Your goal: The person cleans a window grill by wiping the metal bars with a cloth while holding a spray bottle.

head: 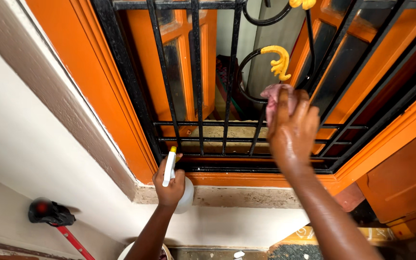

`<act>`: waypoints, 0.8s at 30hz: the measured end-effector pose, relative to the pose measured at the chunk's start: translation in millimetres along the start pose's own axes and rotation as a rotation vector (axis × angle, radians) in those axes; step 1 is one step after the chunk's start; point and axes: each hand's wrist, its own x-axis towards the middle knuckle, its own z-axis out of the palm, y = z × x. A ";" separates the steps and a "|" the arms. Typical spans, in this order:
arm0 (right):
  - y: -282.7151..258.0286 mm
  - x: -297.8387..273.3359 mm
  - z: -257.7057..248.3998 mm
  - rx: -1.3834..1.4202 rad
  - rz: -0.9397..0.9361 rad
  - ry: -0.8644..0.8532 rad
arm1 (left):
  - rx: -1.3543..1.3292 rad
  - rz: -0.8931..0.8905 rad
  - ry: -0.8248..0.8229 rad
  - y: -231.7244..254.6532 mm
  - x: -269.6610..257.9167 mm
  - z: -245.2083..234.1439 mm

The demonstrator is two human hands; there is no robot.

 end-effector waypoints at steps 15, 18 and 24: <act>-82.8 20.1 18.7 0.627 0.284 0.011 | -0.013 0.051 -0.084 1.3 -18.2 44.1; -55.7 9.9 21.5 0.368 0.091 -0.062 | -0.026 0.012 -0.117 13.9 -20.7 56.8; 12.0 3.7 -2.9 0.013 -0.237 -0.158 | -0.059 0.054 -0.141 23.7 -23.6 78.9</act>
